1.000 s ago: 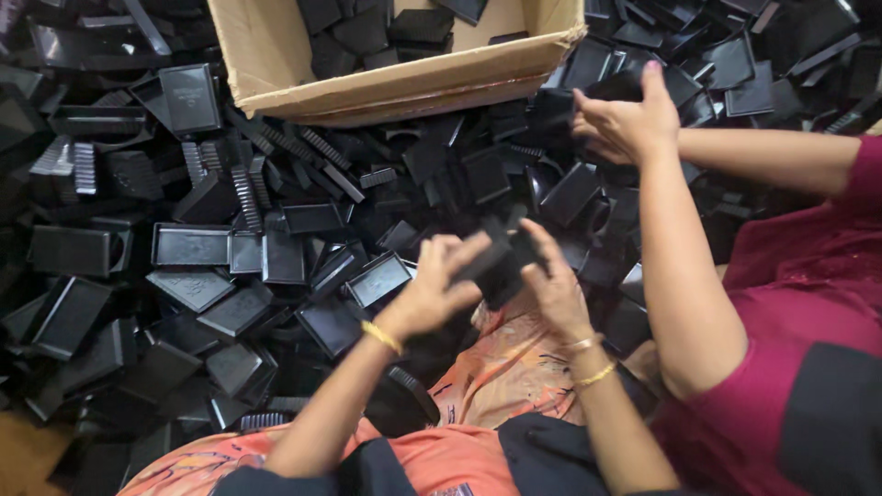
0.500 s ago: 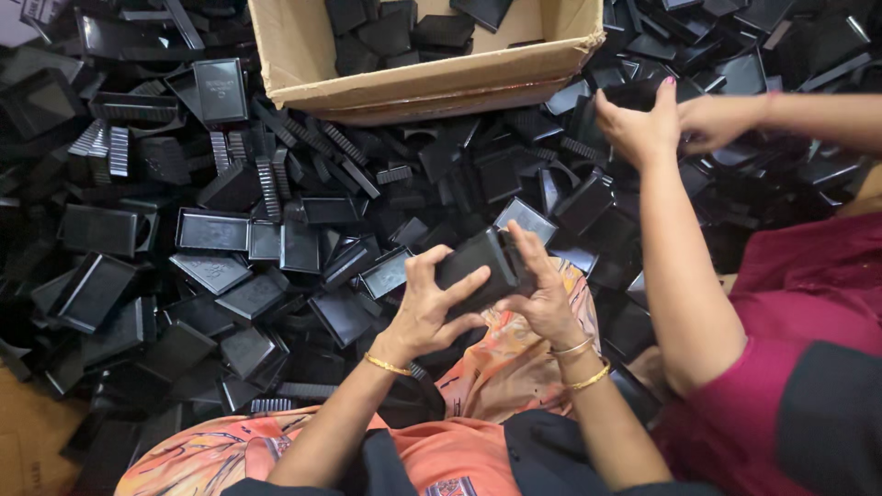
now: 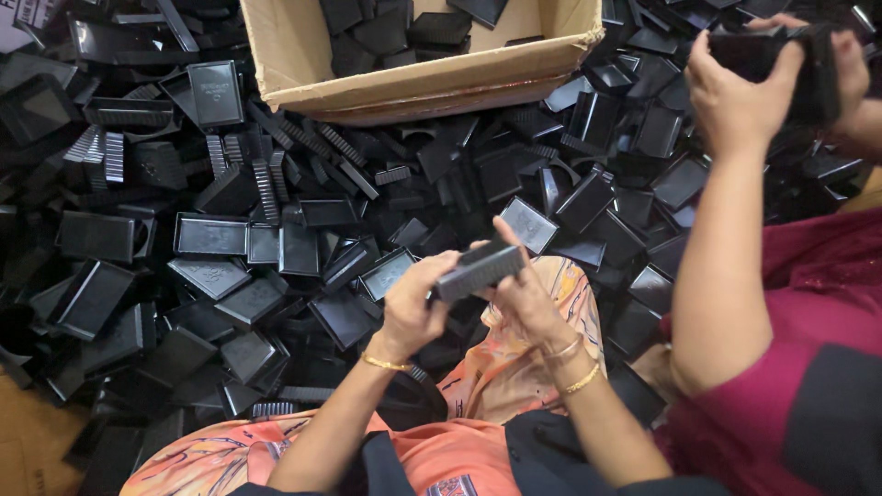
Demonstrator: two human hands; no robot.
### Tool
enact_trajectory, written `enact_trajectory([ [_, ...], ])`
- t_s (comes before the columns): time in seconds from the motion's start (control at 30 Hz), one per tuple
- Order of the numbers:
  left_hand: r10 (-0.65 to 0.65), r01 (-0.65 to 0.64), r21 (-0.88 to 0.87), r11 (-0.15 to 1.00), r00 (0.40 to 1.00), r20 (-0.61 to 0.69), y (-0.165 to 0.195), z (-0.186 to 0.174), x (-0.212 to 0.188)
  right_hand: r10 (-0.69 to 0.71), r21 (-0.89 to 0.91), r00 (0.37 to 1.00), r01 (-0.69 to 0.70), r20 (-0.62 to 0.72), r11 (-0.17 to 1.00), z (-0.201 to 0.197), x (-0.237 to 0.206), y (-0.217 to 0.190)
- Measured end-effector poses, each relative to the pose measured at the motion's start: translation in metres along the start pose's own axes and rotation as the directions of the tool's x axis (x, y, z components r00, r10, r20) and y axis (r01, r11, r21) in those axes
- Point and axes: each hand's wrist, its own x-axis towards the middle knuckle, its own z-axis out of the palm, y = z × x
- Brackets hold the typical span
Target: The person sits cross-legged on the floor and repeatedly picks up small black plastic components from a large pile. They inspect each piece by turning it over in their hands and then place it into a cardboard box. Another person works alongside them, performing the same task.
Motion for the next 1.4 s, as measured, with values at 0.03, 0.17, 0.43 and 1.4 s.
enact_trajectory([
  [0.03,-0.006,0.005,0.017,1.000,1.000,0.024,0.000,-0.004,-0.001,-0.112,-0.277,0.993,0.117,0.035,0.954,-0.004,-0.001,0.000],
  [0.17,-0.112,0.109,0.029,0.994,0.982,0.155,0.001,-0.016,0.010,-0.335,-0.798,0.928,0.324,0.163,0.509,-0.017,0.004,-0.004],
  [0.43,0.303,-0.161,0.507,0.847,0.929,-0.211,-0.071,-0.022,0.185,-0.374,-0.960,0.898,0.150,0.233,-0.238,-0.061,0.076,-0.021],
  [1.4,0.056,-0.049,-0.029,0.998,0.945,0.324,-0.009,-0.008,0.033,-0.351,-0.383,0.889,0.446,0.293,0.809,-0.031,0.004,-0.033],
])
